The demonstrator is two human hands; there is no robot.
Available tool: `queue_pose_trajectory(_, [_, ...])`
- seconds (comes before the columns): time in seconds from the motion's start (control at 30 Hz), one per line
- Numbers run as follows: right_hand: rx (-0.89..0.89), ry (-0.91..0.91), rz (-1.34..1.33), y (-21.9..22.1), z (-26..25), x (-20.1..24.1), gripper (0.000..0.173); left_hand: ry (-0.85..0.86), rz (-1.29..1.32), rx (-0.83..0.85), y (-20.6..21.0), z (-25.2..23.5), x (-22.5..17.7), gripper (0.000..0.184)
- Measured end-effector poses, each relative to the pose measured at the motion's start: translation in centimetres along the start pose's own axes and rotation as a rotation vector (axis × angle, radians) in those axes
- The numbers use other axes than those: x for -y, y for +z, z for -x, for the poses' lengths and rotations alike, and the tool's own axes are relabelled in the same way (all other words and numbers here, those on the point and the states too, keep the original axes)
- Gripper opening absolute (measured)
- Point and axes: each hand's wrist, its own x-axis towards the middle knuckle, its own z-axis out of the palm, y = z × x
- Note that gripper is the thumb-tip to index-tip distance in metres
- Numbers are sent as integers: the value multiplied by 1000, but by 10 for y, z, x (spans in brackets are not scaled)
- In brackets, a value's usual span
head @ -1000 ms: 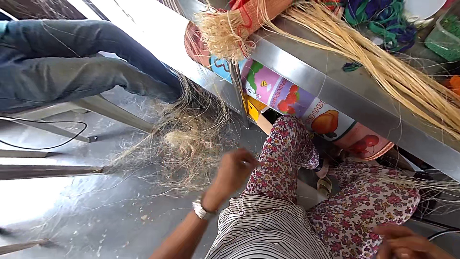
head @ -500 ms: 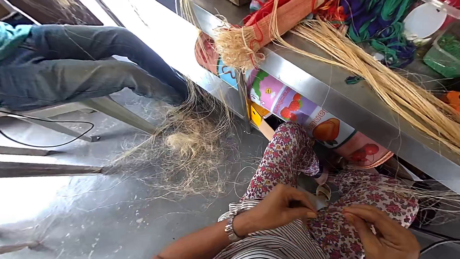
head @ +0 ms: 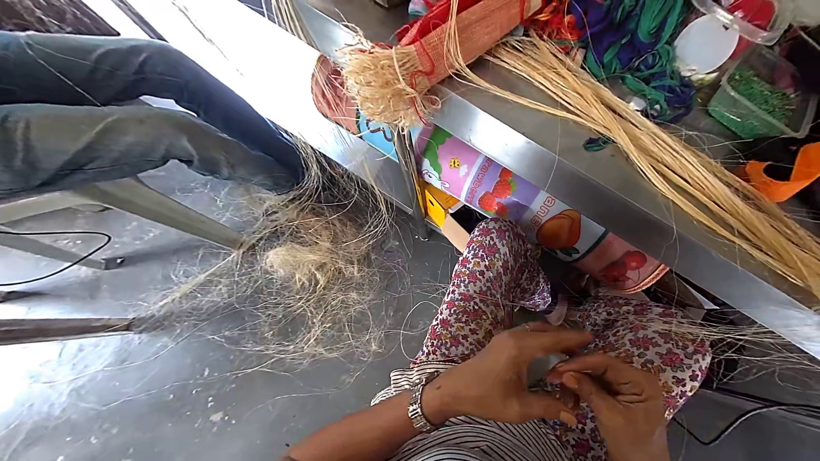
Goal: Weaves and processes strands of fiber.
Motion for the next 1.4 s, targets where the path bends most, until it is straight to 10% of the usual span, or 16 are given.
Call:
queue_pose_trajectory(0.13, [-41, -44, 127, -6, 7, 9, 6, 50, -216, 2, -2, 0, 3, 20])
queue_pose_trajectory(0.37, [-109, -125, 70, -27, 6, 1, 11, 89, -28, 36, -23, 15, -10, 24])
queue_pose_trajectory(0.57, [-108, -72, 19, -21, 4, -11, 10, -220, 363, -59, -31, 23, -12, 13])
queue_pose_trajectory(1.07, [-185, -190, 311, -9, 2, -21, 5, -441, 391, 102, -51, 25, -8, 20])
queue_pose_trajectory(1.4, [-149, -275, 445, -8, 3, -18, 8, -349, 216, -114, -35, 17, -9, 31])
